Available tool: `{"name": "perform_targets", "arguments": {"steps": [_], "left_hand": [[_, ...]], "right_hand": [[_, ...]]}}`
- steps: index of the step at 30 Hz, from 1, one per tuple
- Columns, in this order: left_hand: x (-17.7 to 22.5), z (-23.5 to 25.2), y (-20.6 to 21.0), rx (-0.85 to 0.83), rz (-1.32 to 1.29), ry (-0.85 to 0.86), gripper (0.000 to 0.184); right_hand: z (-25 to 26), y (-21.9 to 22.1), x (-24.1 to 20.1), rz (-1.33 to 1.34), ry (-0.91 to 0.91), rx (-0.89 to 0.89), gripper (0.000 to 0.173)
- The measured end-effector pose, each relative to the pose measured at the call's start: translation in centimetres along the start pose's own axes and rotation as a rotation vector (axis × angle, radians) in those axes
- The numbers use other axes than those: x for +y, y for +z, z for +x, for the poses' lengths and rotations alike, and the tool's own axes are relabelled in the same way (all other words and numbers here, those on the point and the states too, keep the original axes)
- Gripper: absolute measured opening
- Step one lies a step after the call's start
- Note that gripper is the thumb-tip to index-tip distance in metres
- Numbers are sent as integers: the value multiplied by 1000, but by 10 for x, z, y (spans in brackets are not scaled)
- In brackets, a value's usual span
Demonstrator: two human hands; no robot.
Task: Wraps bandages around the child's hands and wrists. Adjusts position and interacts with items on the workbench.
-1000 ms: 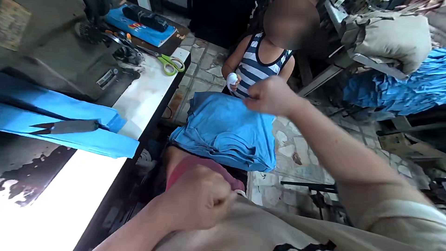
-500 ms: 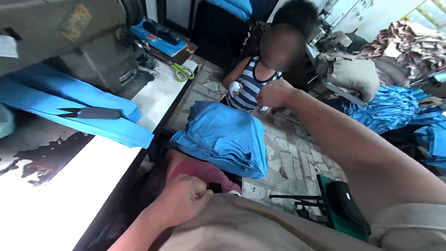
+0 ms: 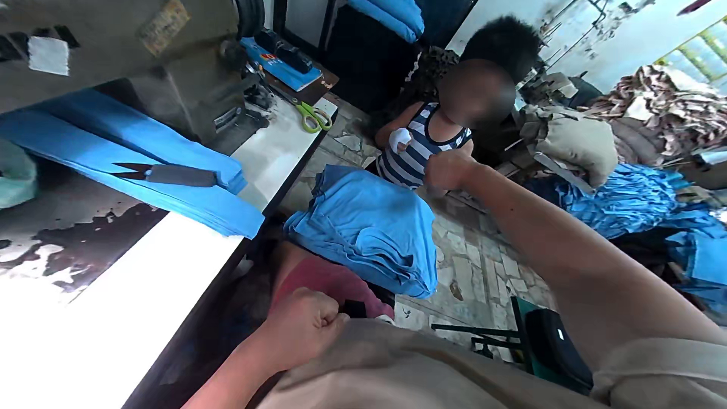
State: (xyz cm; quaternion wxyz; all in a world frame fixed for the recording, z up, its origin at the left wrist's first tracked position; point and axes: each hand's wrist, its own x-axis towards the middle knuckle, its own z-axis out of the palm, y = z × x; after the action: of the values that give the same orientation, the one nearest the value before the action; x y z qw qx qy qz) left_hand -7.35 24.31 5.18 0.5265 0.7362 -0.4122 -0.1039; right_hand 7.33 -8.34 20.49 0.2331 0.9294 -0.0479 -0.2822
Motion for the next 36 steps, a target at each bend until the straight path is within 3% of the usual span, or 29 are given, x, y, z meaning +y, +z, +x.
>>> {"name": "perform_targets", "arguments": {"steps": [12,15,20,23,24,27,31,34,36], "left_hand": [[-5,0,1,-23,-55,-102,47],[-4,3,5,-34,-61,-98,47],[0,5,3,-86,-39,-151,47],[0,3,1,-76,-31,-189,47],[1,1,1,-49,-22,-180,47],[6,-11,-1,116,54,-104,42],[8,-47,-16,459,229,-67,32],[15,-82,-34,684,429,-171,31],[24,-104,-46,755,599,-344,35]], "right_hand": [[22,3,6,-56,-51,12,40],[17,16,18,-14,27,6,39],[23,33,32,95,-45,164,40],[23,45,27,268,-79,115,79],[21,46,22,286,-65,74,88],[19,50,4,303,-92,-10,93],[26,63,-38,288,-314,-132,95],[31,71,-80,305,-519,-193,92],[32,66,-103,339,-738,-201,80]]}}
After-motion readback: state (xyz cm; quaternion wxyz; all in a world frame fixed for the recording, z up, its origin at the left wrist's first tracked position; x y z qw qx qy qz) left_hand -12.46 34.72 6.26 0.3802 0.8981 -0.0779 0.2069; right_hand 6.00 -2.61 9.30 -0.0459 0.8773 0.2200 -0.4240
